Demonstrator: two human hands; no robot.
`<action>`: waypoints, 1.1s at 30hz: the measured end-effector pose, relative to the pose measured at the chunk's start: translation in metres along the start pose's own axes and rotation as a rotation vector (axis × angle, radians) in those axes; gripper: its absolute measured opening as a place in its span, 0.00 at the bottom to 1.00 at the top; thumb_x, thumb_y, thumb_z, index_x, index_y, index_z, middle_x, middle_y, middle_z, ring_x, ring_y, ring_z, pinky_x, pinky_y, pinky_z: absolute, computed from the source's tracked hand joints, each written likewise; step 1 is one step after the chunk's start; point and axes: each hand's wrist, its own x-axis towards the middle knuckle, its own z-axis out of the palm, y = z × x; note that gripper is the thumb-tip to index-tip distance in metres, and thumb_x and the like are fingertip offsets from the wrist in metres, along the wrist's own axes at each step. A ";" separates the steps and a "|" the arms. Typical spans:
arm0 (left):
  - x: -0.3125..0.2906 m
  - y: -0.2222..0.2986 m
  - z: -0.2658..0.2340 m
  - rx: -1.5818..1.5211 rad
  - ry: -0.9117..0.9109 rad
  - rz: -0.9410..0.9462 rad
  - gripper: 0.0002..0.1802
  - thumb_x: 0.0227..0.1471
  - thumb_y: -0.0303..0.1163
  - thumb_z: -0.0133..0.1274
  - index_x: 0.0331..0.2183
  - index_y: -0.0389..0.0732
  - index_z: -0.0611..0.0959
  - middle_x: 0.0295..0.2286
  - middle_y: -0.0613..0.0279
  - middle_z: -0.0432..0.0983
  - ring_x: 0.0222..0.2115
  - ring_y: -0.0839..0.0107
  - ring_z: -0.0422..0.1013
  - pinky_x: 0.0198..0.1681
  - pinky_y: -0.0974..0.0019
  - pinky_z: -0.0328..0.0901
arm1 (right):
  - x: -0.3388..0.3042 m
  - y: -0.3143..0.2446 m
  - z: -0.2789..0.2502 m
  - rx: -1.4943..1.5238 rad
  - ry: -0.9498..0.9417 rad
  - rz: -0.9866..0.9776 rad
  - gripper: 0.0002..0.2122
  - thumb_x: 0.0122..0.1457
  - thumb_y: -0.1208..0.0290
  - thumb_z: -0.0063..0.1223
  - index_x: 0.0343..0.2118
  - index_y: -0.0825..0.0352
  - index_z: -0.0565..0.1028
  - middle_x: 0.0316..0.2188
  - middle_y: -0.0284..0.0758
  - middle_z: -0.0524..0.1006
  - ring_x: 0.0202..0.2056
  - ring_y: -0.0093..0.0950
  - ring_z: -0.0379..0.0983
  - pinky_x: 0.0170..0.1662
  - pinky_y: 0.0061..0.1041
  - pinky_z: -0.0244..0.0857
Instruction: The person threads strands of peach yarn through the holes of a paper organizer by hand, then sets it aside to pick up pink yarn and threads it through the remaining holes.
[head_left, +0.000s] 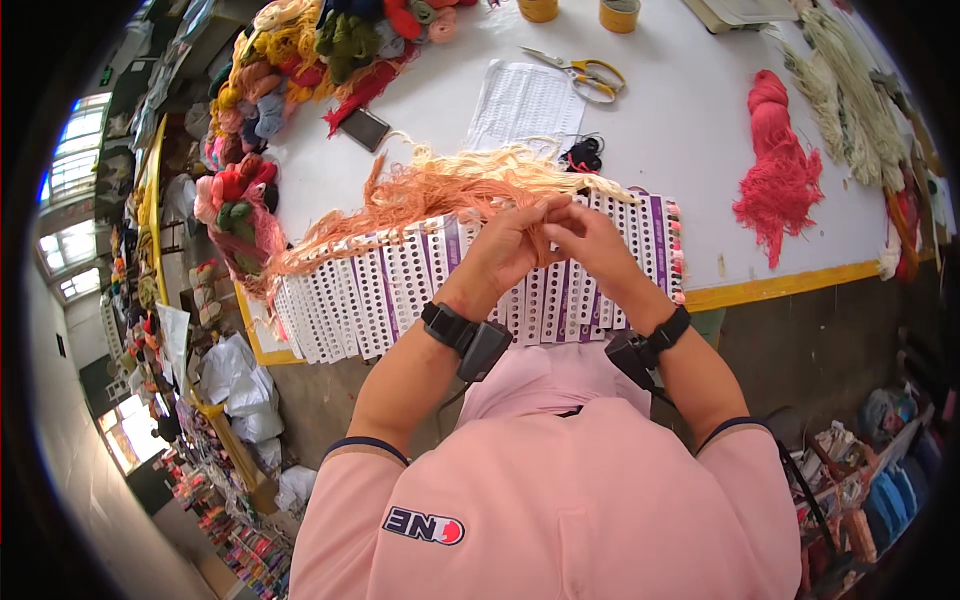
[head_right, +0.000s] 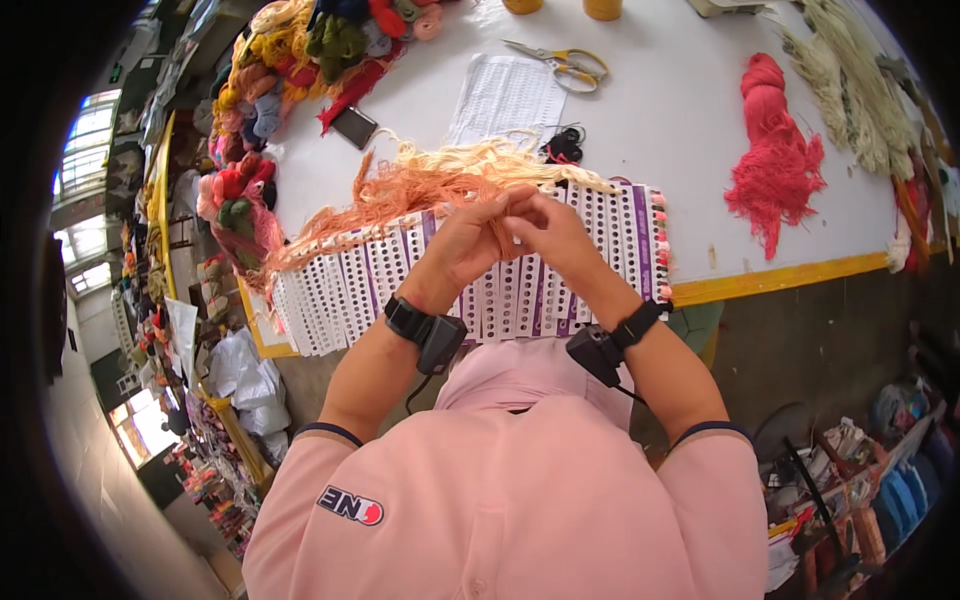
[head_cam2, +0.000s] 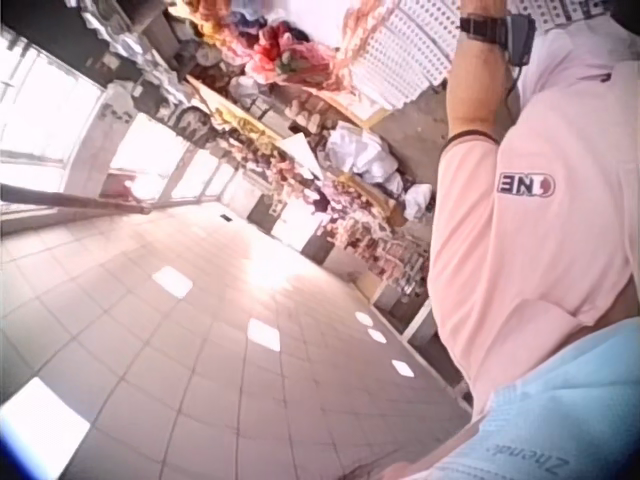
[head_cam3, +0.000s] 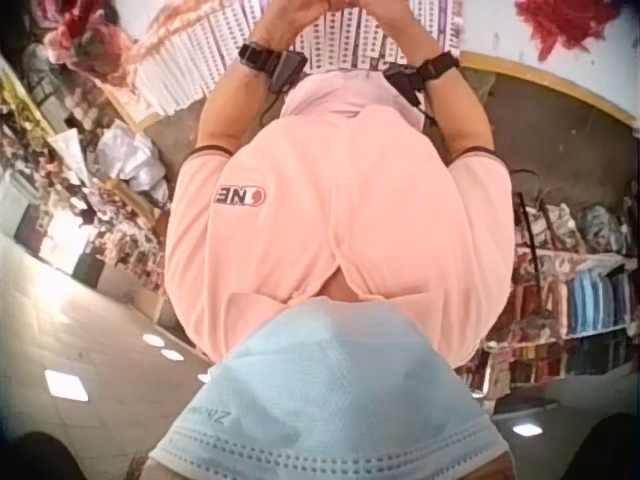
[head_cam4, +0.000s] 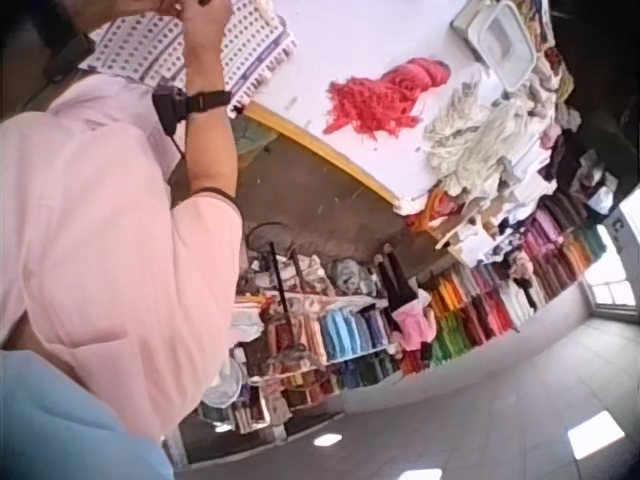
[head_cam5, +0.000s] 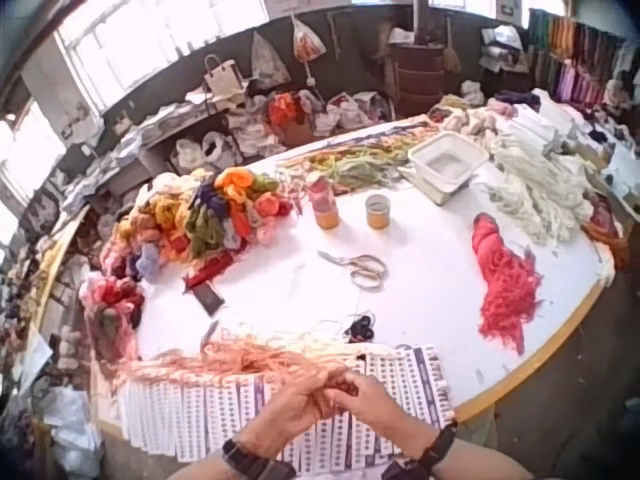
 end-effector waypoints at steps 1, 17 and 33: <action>0.000 -0.002 0.000 -0.012 -0.073 -0.008 0.20 0.61 0.39 0.45 0.50 0.38 0.74 0.46 0.59 0.73 0.45 0.68 0.71 0.51 0.53 0.64 | -0.002 0.001 -0.001 -0.002 0.010 -0.003 0.08 0.59 0.71 0.55 0.36 0.69 0.74 0.33 0.30 0.75 0.34 0.18 0.73 0.36 0.21 0.72; -0.017 0.000 0.015 0.073 0.038 0.107 0.19 0.55 0.23 0.52 0.50 0.38 0.74 0.35 0.61 0.76 0.38 0.69 0.74 0.45 0.52 0.73 | -0.019 0.000 -0.007 0.117 0.038 -0.012 0.05 0.61 0.72 0.52 0.34 0.66 0.77 0.28 0.26 0.75 0.27 0.12 0.66 0.31 0.13 0.62; -0.051 0.117 -0.081 -0.340 0.069 0.512 0.18 0.54 0.21 0.46 0.48 0.29 0.72 0.18 0.74 0.59 0.15 0.85 0.52 0.16 0.80 0.47 | -0.043 0.002 -0.161 1.083 0.104 -0.159 0.08 0.55 0.78 0.48 0.33 0.77 0.76 0.49 0.46 0.73 0.55 0.38 0.67 0.61 0.40 0.57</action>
